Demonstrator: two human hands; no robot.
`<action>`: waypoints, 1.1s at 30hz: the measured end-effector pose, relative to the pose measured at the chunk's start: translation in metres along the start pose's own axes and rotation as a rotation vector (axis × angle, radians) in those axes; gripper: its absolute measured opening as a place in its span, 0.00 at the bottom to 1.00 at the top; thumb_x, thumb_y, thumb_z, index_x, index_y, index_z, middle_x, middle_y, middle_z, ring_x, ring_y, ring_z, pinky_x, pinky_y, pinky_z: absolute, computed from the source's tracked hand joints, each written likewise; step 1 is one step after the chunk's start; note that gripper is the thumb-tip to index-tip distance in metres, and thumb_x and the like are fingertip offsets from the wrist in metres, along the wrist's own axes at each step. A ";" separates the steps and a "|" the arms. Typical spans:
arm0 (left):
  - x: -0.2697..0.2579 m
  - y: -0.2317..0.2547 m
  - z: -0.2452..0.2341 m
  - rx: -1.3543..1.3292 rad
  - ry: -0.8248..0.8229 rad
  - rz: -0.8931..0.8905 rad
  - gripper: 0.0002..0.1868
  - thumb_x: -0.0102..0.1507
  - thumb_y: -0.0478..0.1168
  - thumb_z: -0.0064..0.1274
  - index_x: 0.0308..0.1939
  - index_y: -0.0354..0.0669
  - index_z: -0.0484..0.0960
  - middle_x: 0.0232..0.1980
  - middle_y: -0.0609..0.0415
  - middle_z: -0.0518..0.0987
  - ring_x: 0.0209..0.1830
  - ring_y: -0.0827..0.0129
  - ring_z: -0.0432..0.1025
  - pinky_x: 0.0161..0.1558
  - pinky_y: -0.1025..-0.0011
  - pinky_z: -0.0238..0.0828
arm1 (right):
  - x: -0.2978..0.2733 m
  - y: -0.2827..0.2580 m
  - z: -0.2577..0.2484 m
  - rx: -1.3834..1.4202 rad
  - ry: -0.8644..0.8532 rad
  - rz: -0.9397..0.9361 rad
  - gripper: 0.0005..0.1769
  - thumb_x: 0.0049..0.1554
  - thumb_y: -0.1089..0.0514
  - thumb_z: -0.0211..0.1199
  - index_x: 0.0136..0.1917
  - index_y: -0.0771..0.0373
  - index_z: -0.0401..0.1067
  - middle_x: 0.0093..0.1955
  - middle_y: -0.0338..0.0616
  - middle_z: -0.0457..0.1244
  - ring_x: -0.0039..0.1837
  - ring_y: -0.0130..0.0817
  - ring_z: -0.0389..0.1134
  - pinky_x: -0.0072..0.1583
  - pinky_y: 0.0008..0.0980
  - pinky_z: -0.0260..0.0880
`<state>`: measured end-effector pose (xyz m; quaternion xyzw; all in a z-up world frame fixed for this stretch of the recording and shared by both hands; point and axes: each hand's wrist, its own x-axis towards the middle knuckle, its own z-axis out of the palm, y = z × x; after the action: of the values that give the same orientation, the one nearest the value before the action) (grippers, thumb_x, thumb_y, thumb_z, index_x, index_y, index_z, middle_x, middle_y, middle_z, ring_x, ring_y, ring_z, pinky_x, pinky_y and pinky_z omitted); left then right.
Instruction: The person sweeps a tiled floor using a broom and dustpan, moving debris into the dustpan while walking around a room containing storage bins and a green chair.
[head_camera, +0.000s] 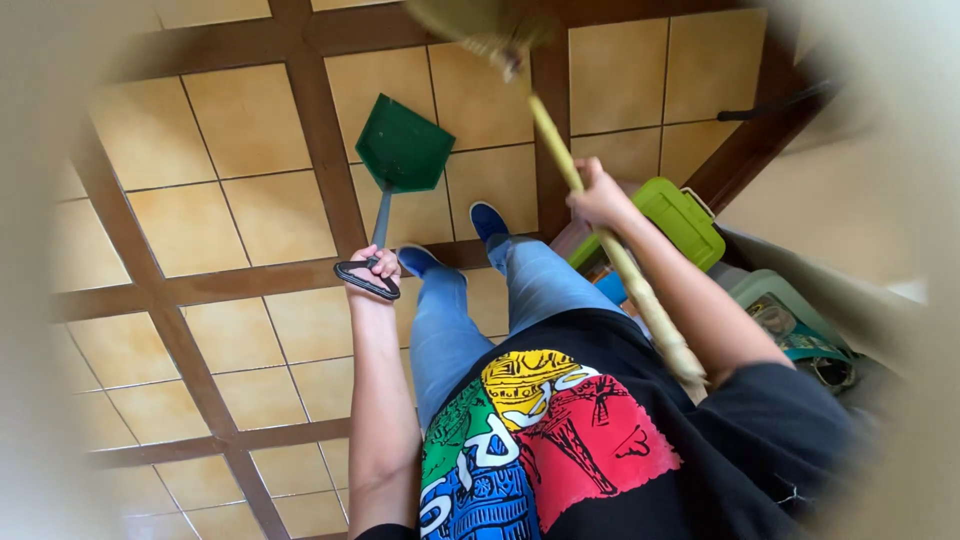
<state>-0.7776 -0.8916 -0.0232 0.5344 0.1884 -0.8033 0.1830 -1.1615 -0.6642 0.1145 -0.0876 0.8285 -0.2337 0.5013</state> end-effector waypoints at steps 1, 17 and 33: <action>0.001 0.002 -0.002 -0.010 0.006 0.007 0.11 0.61 0.32 0.49 0.36 0.46 0.61 0.30 0.63 0.58 0.18 0.81 0.54 0.20 0.83 0.47 | 0.024 0.002 0.005 -0.079 0.030 0.031 0.33 0.50 0.56 0.64 0.68 0.58 0.61 0.61 0.64 0.66 0.63 0.65 0.68 0.61 0.61 0.69; 0.024 0.074 0.004 -0.049 -0.033 -0.025 0.12 0.60 0.32 0.48 0.37 0.46 0.59 0.31 0.62 0.57 0.19 0.79 0.54 0.21 0.80 0.47 | 0.102 -0.024 0.176 -0.092 -0.242 0.159 0.43 0.46 0.65 0.63 0.71 0.67 0.49 0.41 0.62 0.68 0.26 0.49 0.72 0.31 0.47 0.74; 0.001 0.133 -0.035 -0.220 -0.072 0.040 0.10 0.59 0.32 0.49 0.35 0.43 0.62 0.29 0.62 0.56 0.18 0.79 0.54 0.21 0.81 0.49 | 0.126 -0.129 0.208 0.093 -0.031 0.006 0.36 0.55 0.66 0.57 0.73 0.66 0.48 0.40 0.61 0.63 0.29 0.48 0.70 0.28 0.44 0.75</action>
<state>-0.6839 -0.9890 -0.0507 0.4856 0.2578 -0.7927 0.2633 -1.0522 -0.8875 -0.0047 -0.0653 0.8092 -0.2689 0.5182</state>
